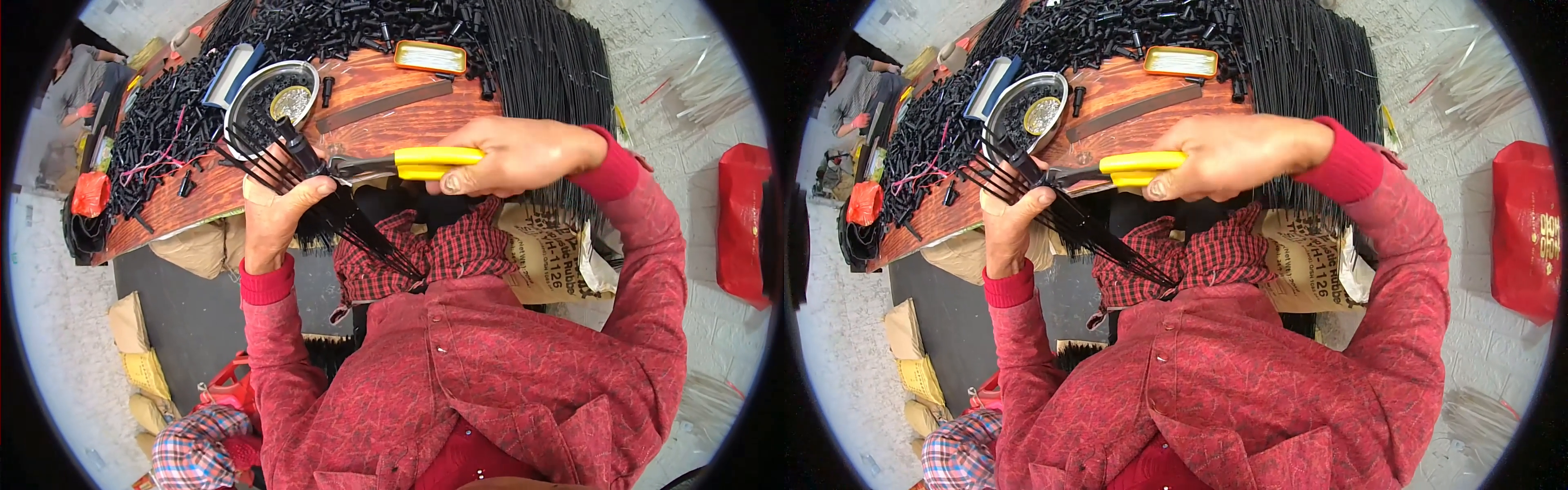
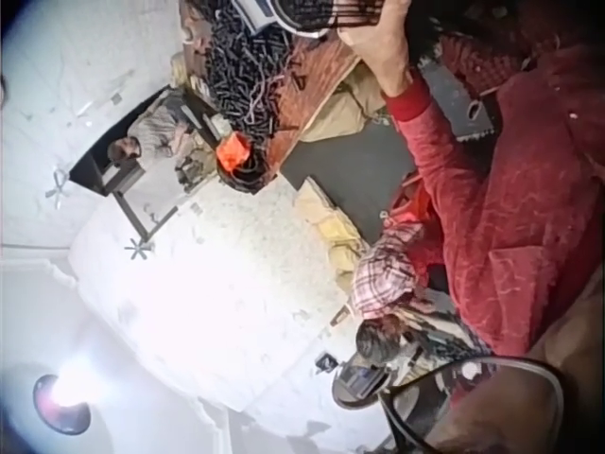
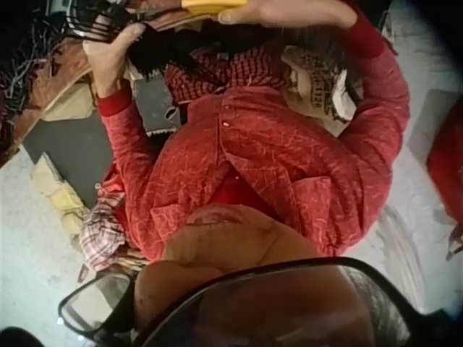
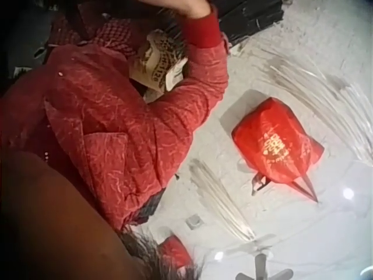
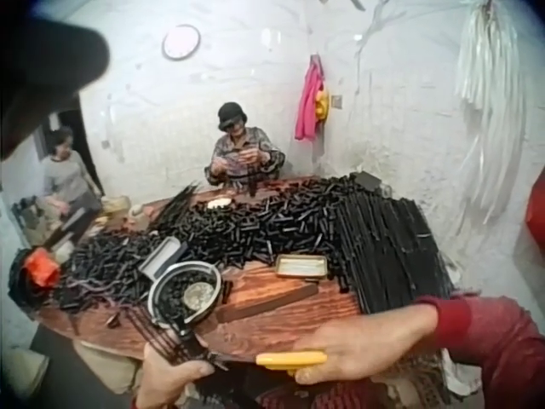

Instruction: Trimming and bundling black electrical wires at a factory workbench.

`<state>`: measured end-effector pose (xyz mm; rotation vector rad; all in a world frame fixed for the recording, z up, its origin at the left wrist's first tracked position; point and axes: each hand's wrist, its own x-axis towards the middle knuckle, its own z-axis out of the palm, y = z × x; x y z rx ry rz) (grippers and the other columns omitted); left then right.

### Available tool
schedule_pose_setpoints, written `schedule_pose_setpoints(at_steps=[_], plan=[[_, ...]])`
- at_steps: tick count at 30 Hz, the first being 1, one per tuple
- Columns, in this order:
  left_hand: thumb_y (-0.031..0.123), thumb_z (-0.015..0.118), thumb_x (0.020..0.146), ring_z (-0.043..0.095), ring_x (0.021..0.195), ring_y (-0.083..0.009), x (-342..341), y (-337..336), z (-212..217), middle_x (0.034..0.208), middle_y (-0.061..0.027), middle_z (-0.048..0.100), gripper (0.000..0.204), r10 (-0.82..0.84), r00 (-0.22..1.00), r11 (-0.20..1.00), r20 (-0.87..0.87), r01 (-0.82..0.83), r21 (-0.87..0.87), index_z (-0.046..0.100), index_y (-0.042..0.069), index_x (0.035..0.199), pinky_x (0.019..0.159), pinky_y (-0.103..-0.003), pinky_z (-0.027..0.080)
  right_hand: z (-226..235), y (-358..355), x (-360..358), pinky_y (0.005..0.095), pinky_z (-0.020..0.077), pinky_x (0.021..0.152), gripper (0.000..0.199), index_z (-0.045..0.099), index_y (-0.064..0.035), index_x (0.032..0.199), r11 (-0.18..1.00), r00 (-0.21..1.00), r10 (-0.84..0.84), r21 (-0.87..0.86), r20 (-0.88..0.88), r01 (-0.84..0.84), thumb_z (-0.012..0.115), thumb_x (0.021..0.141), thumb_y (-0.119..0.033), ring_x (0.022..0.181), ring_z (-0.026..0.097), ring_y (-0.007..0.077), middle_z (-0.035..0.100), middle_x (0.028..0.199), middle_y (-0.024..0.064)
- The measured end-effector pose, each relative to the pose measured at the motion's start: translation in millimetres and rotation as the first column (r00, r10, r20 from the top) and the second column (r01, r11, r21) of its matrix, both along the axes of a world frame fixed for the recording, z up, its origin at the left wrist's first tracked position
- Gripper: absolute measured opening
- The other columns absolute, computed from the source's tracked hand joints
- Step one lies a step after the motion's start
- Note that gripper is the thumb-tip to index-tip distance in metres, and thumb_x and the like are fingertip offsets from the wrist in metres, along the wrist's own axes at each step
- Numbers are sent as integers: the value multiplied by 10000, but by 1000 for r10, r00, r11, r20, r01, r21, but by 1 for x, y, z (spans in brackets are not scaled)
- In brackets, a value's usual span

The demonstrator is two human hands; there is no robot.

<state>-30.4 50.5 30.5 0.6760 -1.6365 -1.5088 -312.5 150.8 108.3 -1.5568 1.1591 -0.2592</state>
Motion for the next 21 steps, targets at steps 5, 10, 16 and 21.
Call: schedule_pose_setpoints(at_steps=[5,10,16,21], plan=[[75,848,695,612,833,-126,-3,3,7,915,-26,647,390,-46,998,999,34,46,20,631,12,1013,771,-276,499,-40,0,-13,200,270,402,375,563,87,1121,844,852,-180,522,492,-123,596,959,-250,481,342,32,408,634,-34],[80,833,716,624,852,-132,-4,0,5,952,-47,676,364,-71,997,997,16,70,33,667,5,1032,785,-276,500,-47,-6,-14,202,315,423,427,557,97,1161,862,842,-142,483,520,-153,594,958,-277,499,396,35,444,636,-28],[90,829,726,623,799,-124,-5,1,3,890,-29,671,333,-117,991,993,65,117,5,673,3,1007,750,-268,505,-36,-13,-19,226,466,617,484,544,71,1246,939,933,8,318,359,-130,584,962,-319,657,573,82,620,833,41],[90,824,734,616,797,-115,-7,2,5,885,-21,666,329,-142,988,990,55,143,-4,670,1,1012,739,-259,503,-16,-10,-18,310,542,763,539,481,48,1330,962,938,-25,265,347,-72,581,963,-334,850,676,193,657,1079,144]])
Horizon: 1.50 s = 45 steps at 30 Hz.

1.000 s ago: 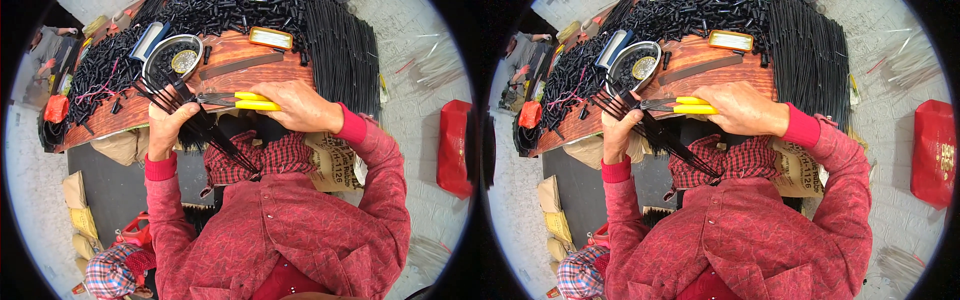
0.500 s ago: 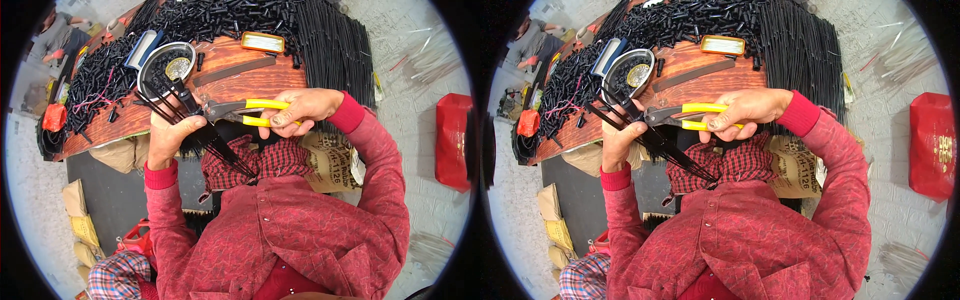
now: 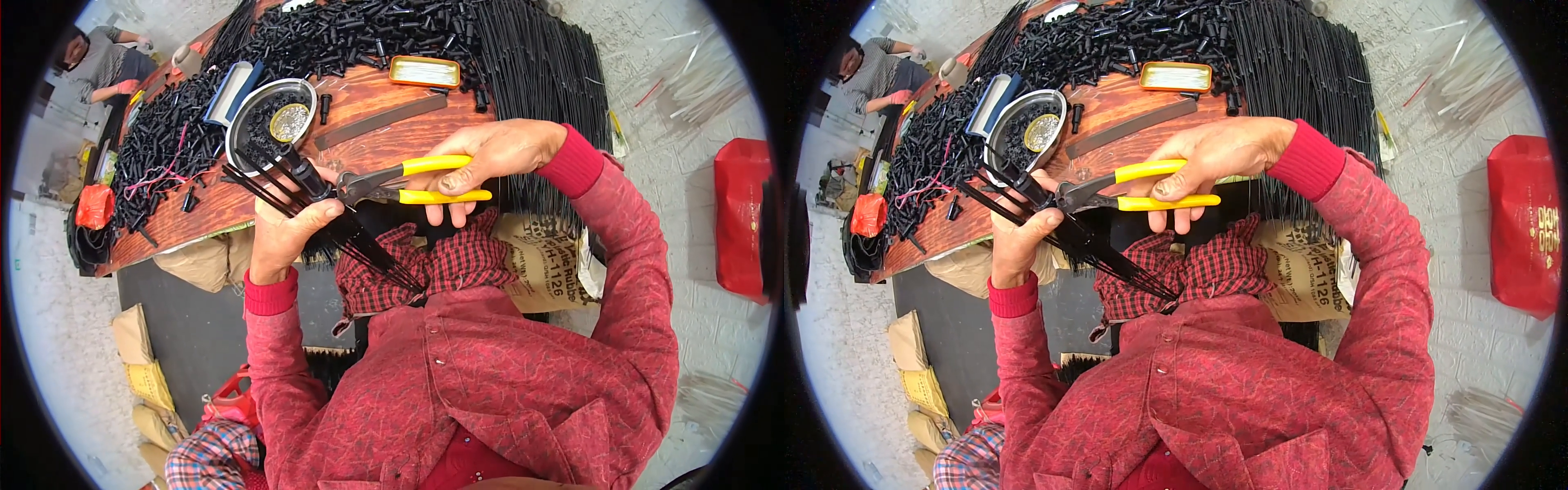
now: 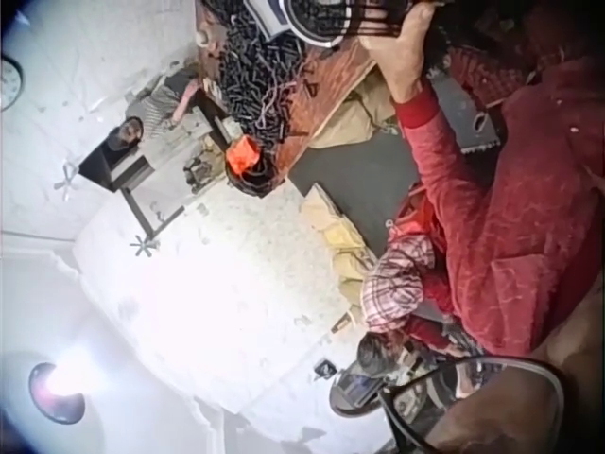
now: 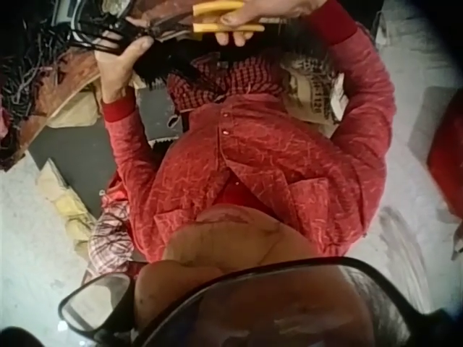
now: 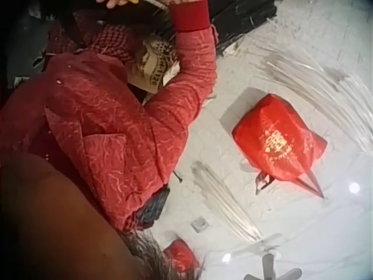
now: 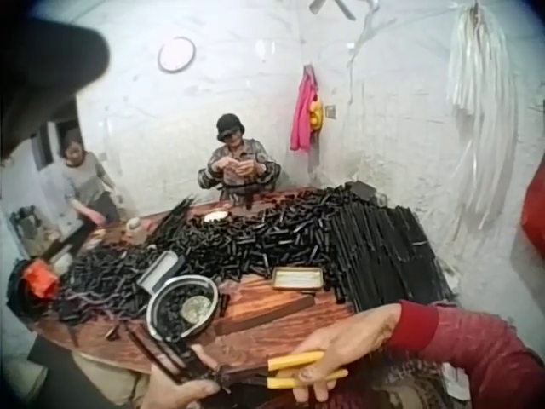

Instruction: Trimming and bundling black electrical wires at a factory workbench.

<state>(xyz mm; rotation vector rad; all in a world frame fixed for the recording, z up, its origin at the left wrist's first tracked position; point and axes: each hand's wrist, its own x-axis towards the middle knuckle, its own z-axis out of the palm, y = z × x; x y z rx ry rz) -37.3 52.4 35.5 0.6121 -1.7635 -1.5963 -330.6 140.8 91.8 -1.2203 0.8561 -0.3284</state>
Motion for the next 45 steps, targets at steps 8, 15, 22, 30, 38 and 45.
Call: schedule_pose_setpoints(at_steps=[8,15,22,30,38,45], plan=[[90,800,742,609,811,-110,5,-2,-3,898,-27,671,329,-9,1000,998,13,10,-63,671,-2,1030,757,-261,491,6,1,0,292,585,646,538,439,37,1343,987,999,23,156,25,-26,556,971,-334,733,699,213,685,981,189],[119,796,743,614,804,-114,3,2,-2,905,-42,674,353,22,1000,999,9,-21,-36,676,-16,1047,753,-267,497,1,9,-1,289,561,660,502,439,25,1336,990,999,-3,139,37,-2,546,980,-312,754,693,209,682,981,177],[197,798,722,579,977,-161,2,3,0,1068,-67,615,477,-1,998,999,62,3,-35,646,-64,1091,881,-303,442,12,10,3,340,541,816,448,459,25,1312,1000,1000,-12,-8,-3,12,562,971,-246,911,675,228,647,1110,172],[240,771,727,553,816,-131,-4,-3,1,873,-42,598,421,-124,991,988,-40,120,-92,667,-54,1009,745,-263,422,0,8,-2,351,544,837,485,452,15,1348,999,998,12,41,66,-15,579,959,-244,958,676,251,641,1141,188],[236,788,726,549,808,-137,-4,-5,-1,879,-51,588,433,-183,980,982,-80,178,-59,661,-55,1021,737,-265,423,-2,8,-1,366,547,858,508,423,31,1369,993,990,35,106,138,-50,585,956,-217,998,674,278,623,1191,219],[247,791,738,568,817,-149,-5,-5,-6,890,-65,601,432,-223,965,975,-137,219,-44,656,-48,1023,733,-279,448,-1,10,1,379,520,920,508,406,62,1370,999,989,36,25,147,-40,580,960,-182,1032,651,273,614,1200,227]])
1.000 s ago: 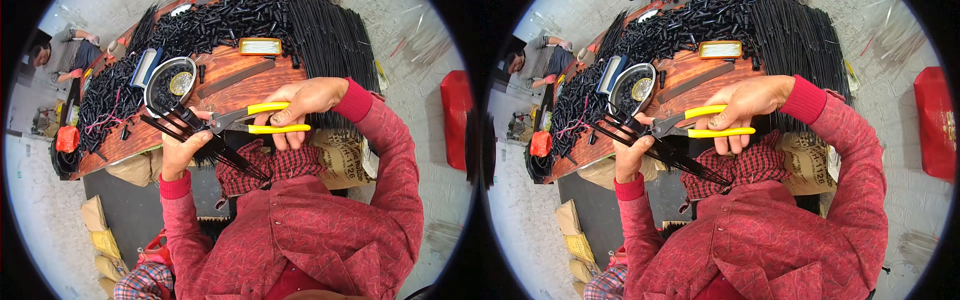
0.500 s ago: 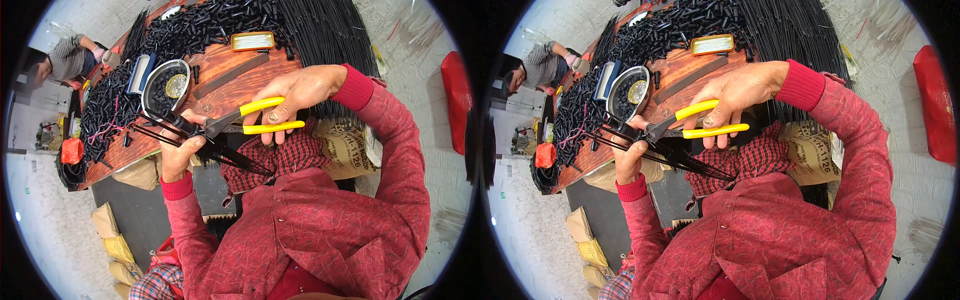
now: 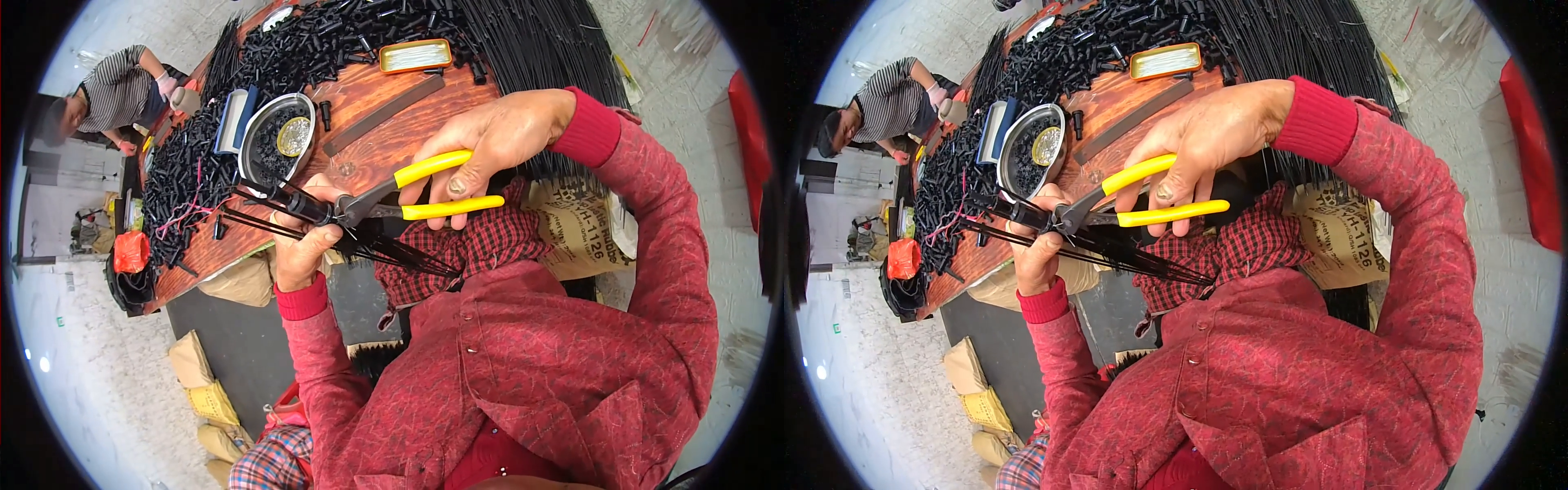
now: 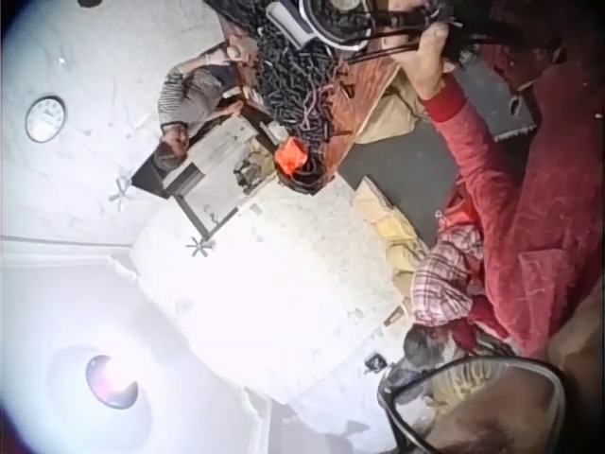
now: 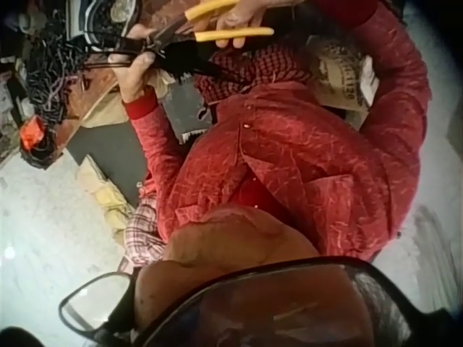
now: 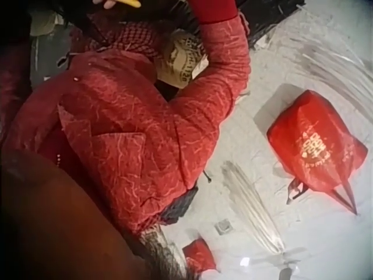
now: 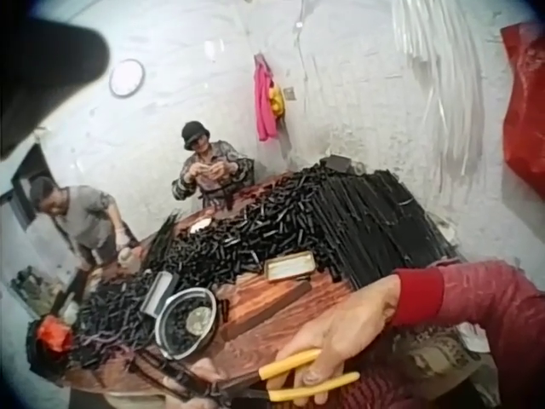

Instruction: Trimming and bundling black electrical wires at a factory workbench.

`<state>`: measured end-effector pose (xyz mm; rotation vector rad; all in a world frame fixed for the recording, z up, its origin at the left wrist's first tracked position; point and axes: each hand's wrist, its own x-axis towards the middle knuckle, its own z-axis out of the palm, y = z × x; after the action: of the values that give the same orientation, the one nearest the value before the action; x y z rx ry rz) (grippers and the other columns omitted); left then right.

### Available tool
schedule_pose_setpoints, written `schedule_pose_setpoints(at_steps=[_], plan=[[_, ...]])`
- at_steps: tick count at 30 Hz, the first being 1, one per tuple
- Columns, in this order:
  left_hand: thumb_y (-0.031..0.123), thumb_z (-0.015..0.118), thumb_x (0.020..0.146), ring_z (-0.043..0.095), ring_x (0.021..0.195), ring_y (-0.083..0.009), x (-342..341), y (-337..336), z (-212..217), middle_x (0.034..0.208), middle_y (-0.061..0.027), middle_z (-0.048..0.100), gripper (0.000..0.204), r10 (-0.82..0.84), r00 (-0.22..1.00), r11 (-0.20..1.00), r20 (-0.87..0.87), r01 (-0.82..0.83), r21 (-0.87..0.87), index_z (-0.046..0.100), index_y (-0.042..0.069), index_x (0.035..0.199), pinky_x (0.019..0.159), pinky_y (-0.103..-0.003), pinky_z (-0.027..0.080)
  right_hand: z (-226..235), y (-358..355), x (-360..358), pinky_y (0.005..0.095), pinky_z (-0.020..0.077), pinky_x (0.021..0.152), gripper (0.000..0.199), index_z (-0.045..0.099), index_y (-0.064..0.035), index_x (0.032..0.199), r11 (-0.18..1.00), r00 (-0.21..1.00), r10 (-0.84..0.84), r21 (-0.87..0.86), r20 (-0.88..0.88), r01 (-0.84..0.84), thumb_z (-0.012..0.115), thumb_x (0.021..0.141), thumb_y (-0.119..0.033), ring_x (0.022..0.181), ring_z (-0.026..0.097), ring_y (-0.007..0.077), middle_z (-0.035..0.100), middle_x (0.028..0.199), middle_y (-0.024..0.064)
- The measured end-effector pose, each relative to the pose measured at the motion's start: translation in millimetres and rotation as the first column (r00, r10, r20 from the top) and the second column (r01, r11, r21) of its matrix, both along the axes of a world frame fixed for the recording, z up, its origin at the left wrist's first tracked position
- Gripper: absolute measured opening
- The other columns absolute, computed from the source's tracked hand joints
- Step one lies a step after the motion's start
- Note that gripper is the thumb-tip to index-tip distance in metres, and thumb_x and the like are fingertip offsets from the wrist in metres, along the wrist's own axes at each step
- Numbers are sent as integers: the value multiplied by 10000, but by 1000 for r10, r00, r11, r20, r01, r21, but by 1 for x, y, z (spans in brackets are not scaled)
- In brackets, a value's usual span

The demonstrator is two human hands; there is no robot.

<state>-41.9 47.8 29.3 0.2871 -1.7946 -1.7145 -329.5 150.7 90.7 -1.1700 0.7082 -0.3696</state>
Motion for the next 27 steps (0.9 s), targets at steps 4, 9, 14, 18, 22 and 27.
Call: schedule_pose_setpoints(at_steps=[4,9,14,18,22,27], plan=[[267,789,744,564,819,-160,-3,-2,1,884,-77,591,414,-12,1000,1000,-7,12,-18,653,-38,989,734,-287,448,-2,-1,-1,367,535,876,522,424,46,1366,1000,1000,8,-6,-2,-8,596,956,-227,1004,655,254,622,1177,210],[269,789,739,553,839,-175,0,-8,-4,890,-90,574,401,-32,999,999,-22,32,-6,647,-32,964,753,-289,440,-3,-3,2,323,553,793,553,442,18,1367,1000,999,2,-28,-38,-3,614,948,-300,928,656,204,638,1109,164],[253,785,731,551,852,-175,0,-6,-9,893,-93,569,403,42,998,999,-40,-41,17,638,-37,971,766,-289,438,-9,1,4,229,530,633,532,470,-6,1347,998,998,-52,-32,-34,50,600,955,-341,750,626,113,652,961,100],[247,783,730,555,849,-165,0,-5,-10,909,-91,575,405,80,996,996,-31,-79,34,633,-41,973,768,-284,440,-15,2,8,193,483,553,510,483,-22,1332,994,996,-88,-72,-25,86,591,961,-355,642,580,66,640,888,63],[233,775,738,568,797,-151,-4,0,-7,888,-80,592,403,199,980,980,-4,-199,12,627,-61,972,740,-267,446,-17,11,18,189,419,474,420,511,-33,1250,985,986,-161,-68,-54,157,529,996,-366,530,513,41,590,761,22],[223,766,751,587,785,-154,-1,0,-8,873,-81,609,389,217,976,976,-29,-218,-9,635,-76,963,719,-265,457,-30,26,33,213,372,415,375,527,-37,1111,967,973,-231,-111,-6,229,442,1032,-393,457,454,42,509,628,-1]])
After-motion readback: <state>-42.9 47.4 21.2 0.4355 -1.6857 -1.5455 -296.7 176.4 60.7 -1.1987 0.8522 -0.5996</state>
